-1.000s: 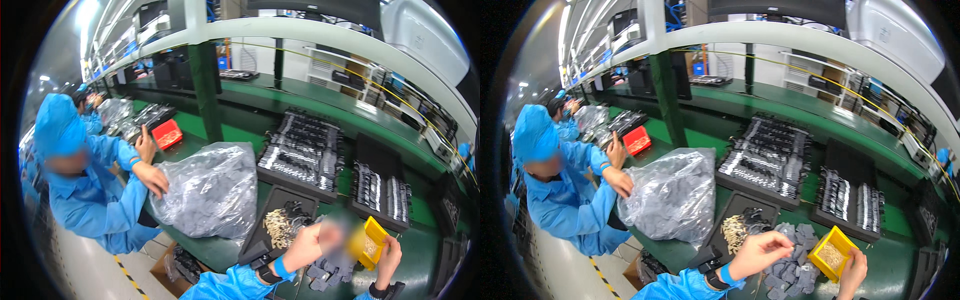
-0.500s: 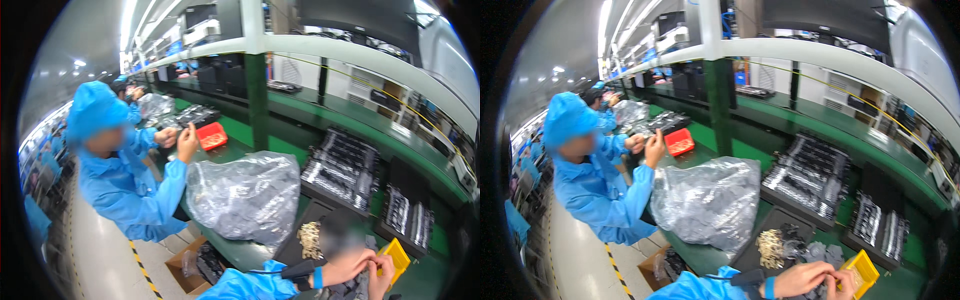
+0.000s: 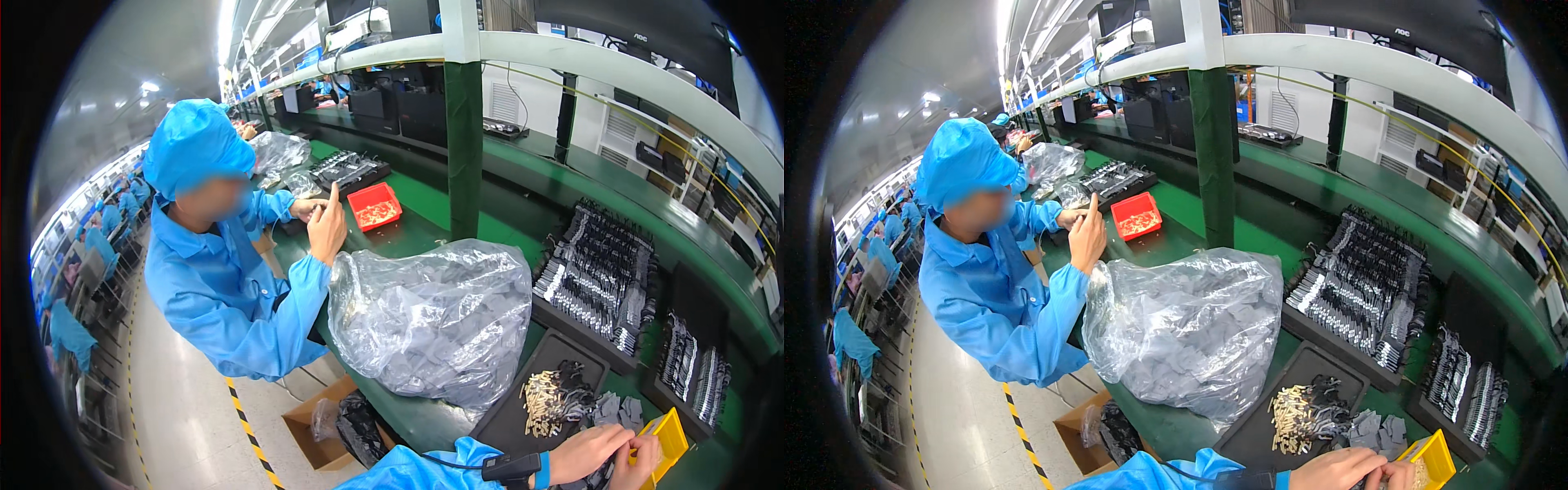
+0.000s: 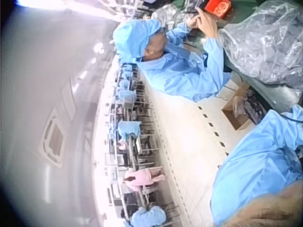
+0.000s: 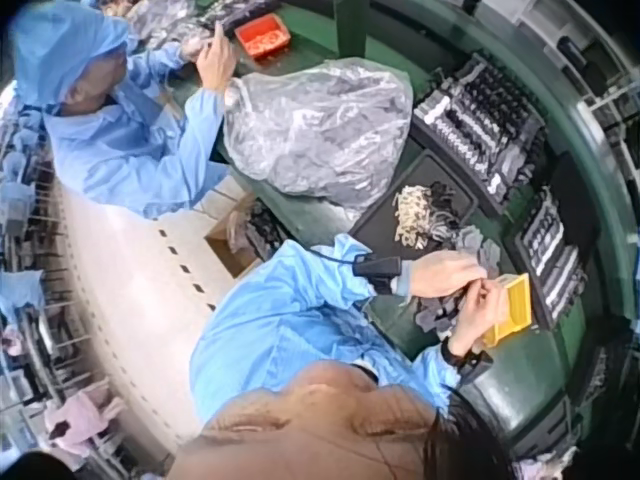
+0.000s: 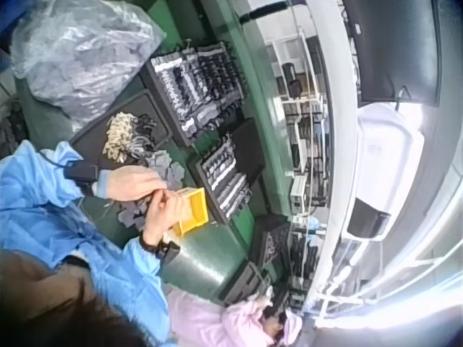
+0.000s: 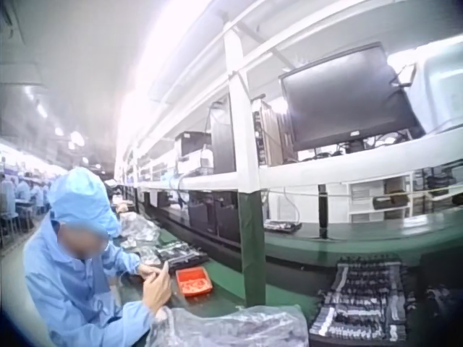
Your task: Assembling small gray plastic components and inserting yellow pins into them at a manufacturing workstation.
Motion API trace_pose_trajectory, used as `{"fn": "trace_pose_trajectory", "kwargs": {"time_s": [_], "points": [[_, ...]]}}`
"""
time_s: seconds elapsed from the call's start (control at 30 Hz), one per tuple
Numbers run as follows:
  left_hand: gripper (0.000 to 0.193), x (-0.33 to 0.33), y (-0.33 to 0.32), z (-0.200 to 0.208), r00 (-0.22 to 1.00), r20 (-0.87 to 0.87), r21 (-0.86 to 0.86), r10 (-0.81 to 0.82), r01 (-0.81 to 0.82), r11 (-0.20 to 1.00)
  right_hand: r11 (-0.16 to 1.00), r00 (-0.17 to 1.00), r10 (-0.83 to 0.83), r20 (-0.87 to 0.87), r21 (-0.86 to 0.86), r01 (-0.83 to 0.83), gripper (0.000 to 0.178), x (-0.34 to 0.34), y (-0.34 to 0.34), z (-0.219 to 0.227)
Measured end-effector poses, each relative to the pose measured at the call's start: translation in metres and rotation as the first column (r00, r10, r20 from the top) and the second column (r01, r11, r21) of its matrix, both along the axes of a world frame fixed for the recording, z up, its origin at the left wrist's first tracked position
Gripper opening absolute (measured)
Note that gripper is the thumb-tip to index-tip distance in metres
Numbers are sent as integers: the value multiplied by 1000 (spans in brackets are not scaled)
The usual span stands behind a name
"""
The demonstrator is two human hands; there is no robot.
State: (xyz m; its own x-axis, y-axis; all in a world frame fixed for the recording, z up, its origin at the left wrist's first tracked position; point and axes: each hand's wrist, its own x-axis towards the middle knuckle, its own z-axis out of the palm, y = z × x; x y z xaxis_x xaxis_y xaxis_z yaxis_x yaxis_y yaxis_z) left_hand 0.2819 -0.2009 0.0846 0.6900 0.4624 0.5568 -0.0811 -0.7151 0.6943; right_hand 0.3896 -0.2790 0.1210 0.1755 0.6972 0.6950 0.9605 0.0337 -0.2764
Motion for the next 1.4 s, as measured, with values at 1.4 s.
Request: {"fn": "trace_pose_trajectory", "kwargs": {"time_s": [1.4], "points": [[27,-9,9,17,931,357,499,-72,-125,857,693,745,-618,254,-272,667,17,63,-70,-2]]}}
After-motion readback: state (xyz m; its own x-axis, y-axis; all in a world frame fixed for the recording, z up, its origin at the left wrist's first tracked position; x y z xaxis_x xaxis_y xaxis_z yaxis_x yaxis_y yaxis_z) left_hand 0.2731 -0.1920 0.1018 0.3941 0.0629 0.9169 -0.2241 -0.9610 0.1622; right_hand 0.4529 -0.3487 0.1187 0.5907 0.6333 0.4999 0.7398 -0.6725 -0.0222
